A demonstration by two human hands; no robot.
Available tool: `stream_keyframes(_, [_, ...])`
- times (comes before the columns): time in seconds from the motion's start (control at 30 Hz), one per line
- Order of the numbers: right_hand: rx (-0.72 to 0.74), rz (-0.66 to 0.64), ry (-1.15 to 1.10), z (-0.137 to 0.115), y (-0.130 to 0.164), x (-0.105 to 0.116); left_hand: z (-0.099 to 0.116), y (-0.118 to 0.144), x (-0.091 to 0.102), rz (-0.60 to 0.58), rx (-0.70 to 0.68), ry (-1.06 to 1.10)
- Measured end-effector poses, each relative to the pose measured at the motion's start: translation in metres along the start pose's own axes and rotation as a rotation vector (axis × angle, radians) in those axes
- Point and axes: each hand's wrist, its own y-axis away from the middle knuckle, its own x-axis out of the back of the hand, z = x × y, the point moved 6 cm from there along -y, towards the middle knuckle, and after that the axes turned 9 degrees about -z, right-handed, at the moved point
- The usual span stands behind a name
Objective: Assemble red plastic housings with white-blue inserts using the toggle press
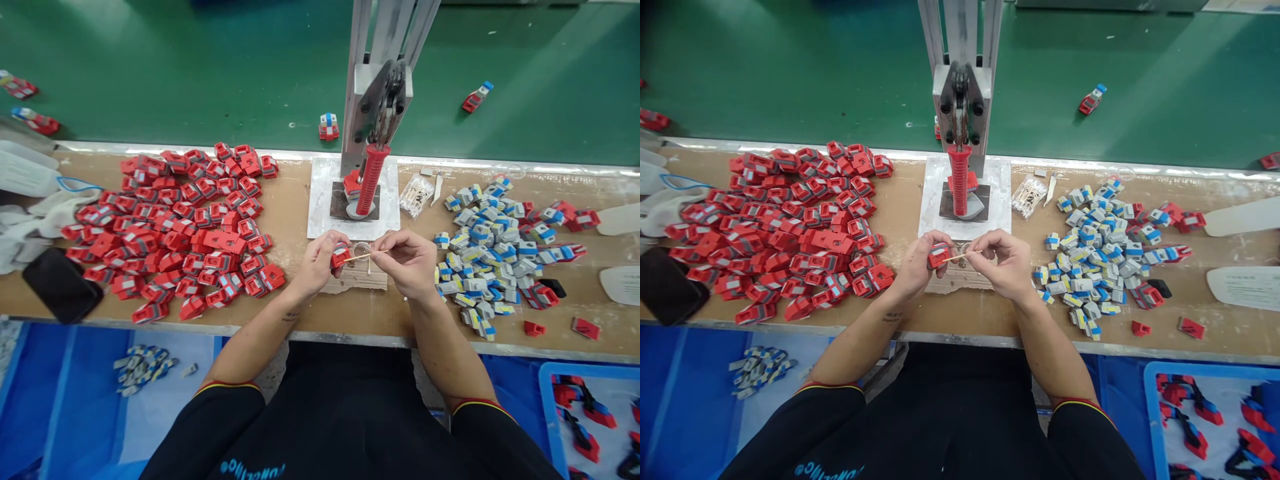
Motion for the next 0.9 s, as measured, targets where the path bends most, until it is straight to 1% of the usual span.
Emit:
stream_keyframes(0.17, [0.028,-0.004,0.026,-0.002,0.0,0.002,0.001,0.0,-0.001,-0.003,0.0,0.0])
stream_keyframes(0.47, [0.111,-0.041,-0.022,-0.005,0.002,-0.002,-0.002,0.0,0.002,0.018,0.003,-0.008])
stream_keyframes(0.77, [0.14,-0.026,0.021,-0.006,0.002,0.005,-0.002,-0.001,0.003,0.016,-0.012,0.012])
stream_keyframes(0.9, [0.213,0.009,0.042,-0.015,0.001,0.018,-0.003,-0.002,0.004,0.007,-0.023,0.021])
